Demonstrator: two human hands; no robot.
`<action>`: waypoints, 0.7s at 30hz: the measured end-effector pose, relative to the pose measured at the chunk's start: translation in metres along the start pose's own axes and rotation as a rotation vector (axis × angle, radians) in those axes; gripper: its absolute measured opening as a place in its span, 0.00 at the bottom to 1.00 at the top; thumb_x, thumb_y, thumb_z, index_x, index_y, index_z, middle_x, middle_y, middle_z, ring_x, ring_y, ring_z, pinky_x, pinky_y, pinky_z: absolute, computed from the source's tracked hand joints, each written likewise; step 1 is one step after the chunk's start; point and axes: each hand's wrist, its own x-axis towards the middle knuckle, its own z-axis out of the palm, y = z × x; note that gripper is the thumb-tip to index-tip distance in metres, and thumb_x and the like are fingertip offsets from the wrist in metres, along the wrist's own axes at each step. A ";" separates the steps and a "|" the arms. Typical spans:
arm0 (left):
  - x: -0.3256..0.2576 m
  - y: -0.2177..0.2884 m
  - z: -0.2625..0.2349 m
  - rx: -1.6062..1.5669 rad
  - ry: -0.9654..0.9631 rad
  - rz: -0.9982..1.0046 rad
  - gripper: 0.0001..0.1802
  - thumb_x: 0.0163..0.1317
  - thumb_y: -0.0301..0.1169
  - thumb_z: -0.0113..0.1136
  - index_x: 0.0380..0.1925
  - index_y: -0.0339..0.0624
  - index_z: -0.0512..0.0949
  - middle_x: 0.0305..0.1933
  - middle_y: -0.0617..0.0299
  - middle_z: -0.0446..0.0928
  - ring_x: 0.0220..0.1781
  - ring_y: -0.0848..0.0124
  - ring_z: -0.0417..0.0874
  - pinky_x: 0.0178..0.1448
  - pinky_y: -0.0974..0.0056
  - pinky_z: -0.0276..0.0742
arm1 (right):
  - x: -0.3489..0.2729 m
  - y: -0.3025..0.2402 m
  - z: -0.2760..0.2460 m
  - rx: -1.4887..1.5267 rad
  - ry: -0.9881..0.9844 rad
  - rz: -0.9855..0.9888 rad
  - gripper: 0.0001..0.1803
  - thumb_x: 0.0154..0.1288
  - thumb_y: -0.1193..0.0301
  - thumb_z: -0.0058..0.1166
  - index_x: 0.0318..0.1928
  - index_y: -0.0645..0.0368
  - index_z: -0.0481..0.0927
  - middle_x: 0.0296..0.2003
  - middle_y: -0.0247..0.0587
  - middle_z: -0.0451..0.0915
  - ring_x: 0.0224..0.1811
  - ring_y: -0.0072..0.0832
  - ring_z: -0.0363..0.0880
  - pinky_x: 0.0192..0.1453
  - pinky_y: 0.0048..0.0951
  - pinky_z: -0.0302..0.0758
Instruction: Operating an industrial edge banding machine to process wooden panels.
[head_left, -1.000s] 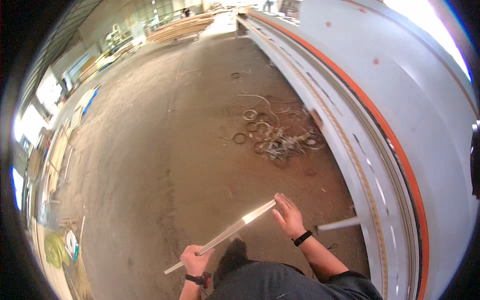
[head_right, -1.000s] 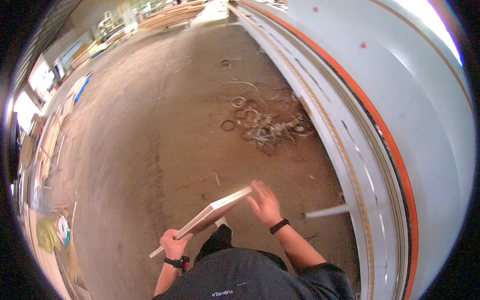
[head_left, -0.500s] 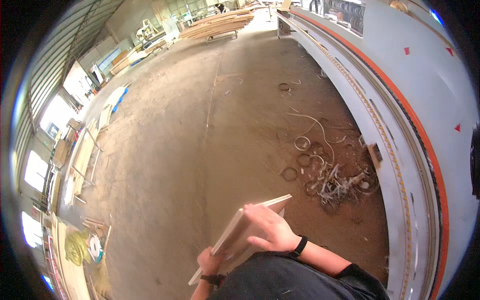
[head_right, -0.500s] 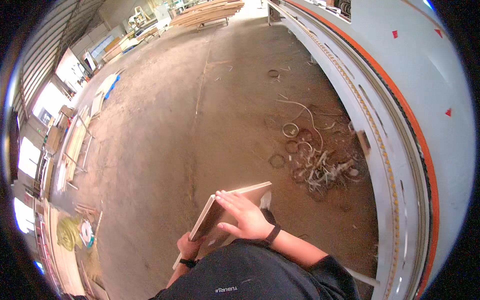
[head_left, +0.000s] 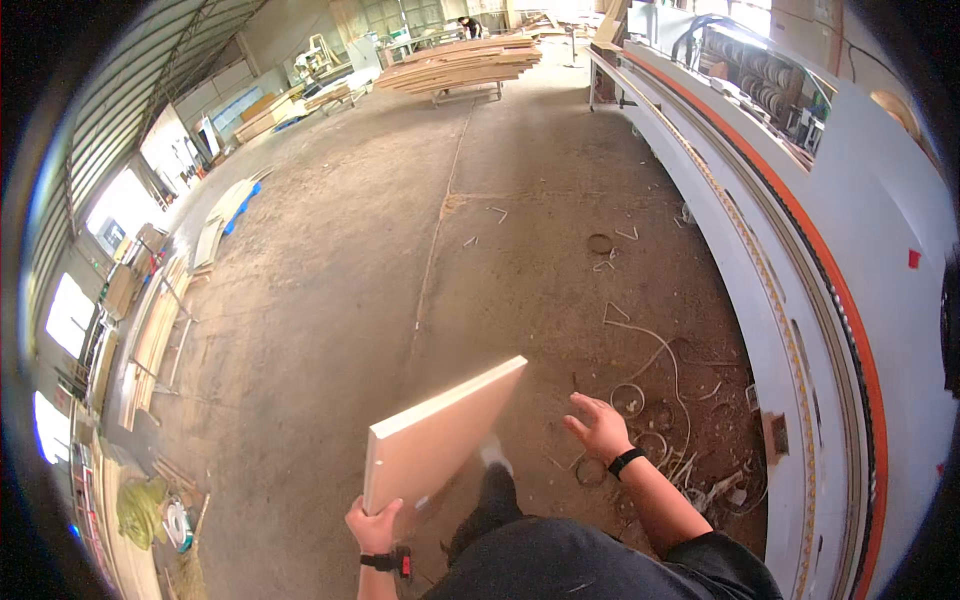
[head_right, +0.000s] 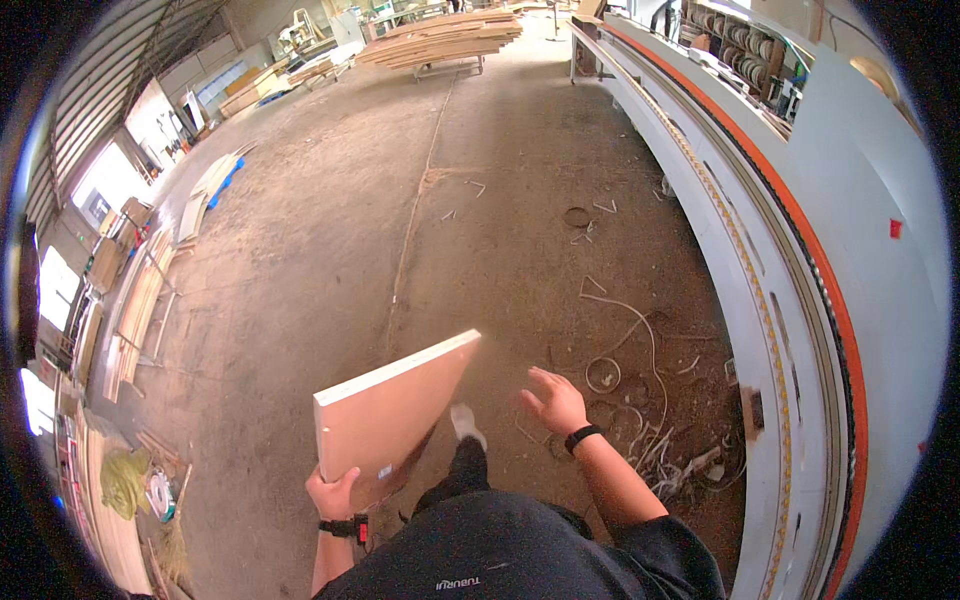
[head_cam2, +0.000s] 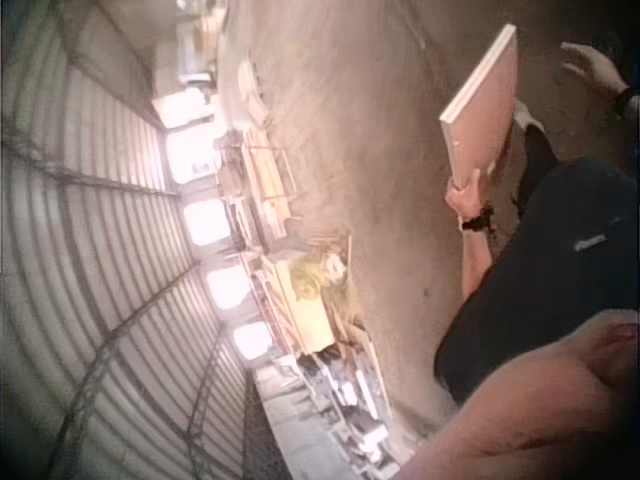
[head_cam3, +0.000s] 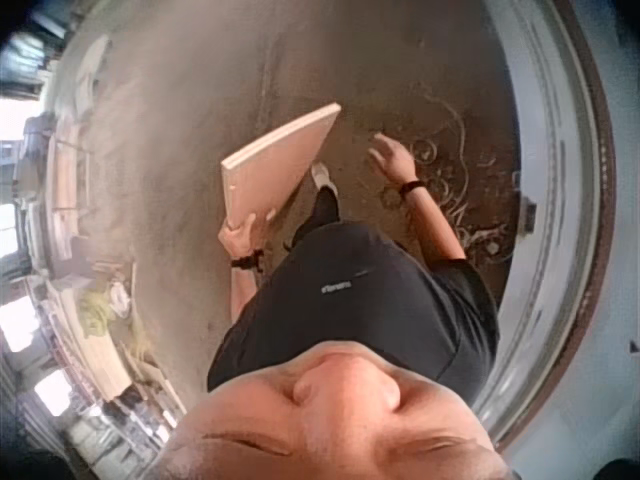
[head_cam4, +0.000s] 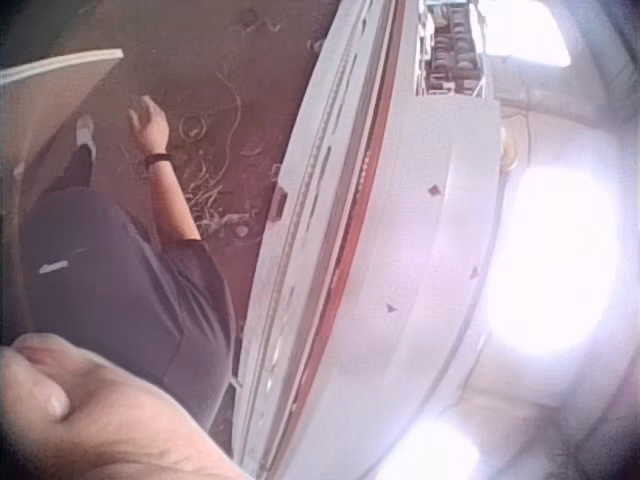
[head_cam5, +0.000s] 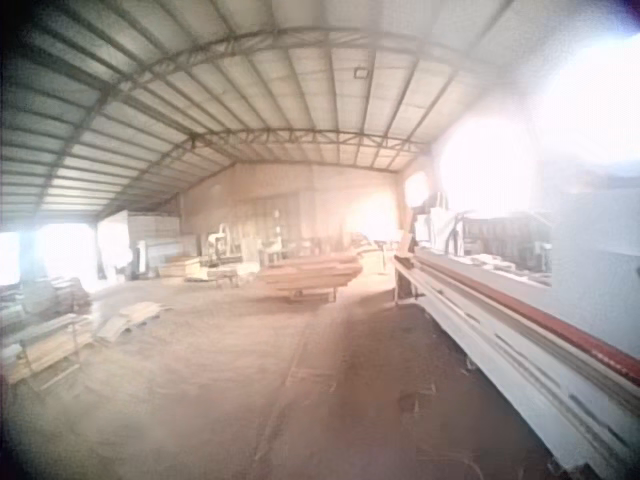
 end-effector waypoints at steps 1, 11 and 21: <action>0.032 0.002 0.020 -0.053 -0.003 -0.008 0.16 0.43 0.25 0.77 0.32 0.30 0.83 0.31 0.57 0.85 0.33 0.72 0.83 0.40 0.63 0.80 | 0.025 0.013 0.004 0.054 -0.046 0.081 0.27 0.67 0.54 0.61 0.60 0.55 0.79 0.60 0.45 0.80 0.65 0.43 0.76 0.67 0.41 0.73; 0.372 0.129 0.242 -0.302 -0.187 0.079 0.14 0.50 0.21 0.75 0.37 0.29 0.83 0.36 0.59 0.85 0.36 0.72 0.84 0.42 0.66 0.81 | 0.251 0.099 0.012 0.243 -0.088 0.654 0.16 0.69 0.60 0.58 0.41 0.61 0.88 0.35 0.45 0.88 0.40 0.35 0.86 0.47 0.35 0.78; 0.628 0.264 0.541 -0.508 -0.377 0.252 0.15 0.51 0.23 0.77 0.38 0.32 0.83 0.38 0.63 0.84 0.39 0.73 0.83 0.46 0.65 0.80 | 0.567 0.231 -0.012 0.625 0.375 0.680 0.16 0.69 0.60 0.61 0.40 0.63 0.86 0.31 0.34 0.83 0.36 0.20 0.79 0.44 0.28 0.76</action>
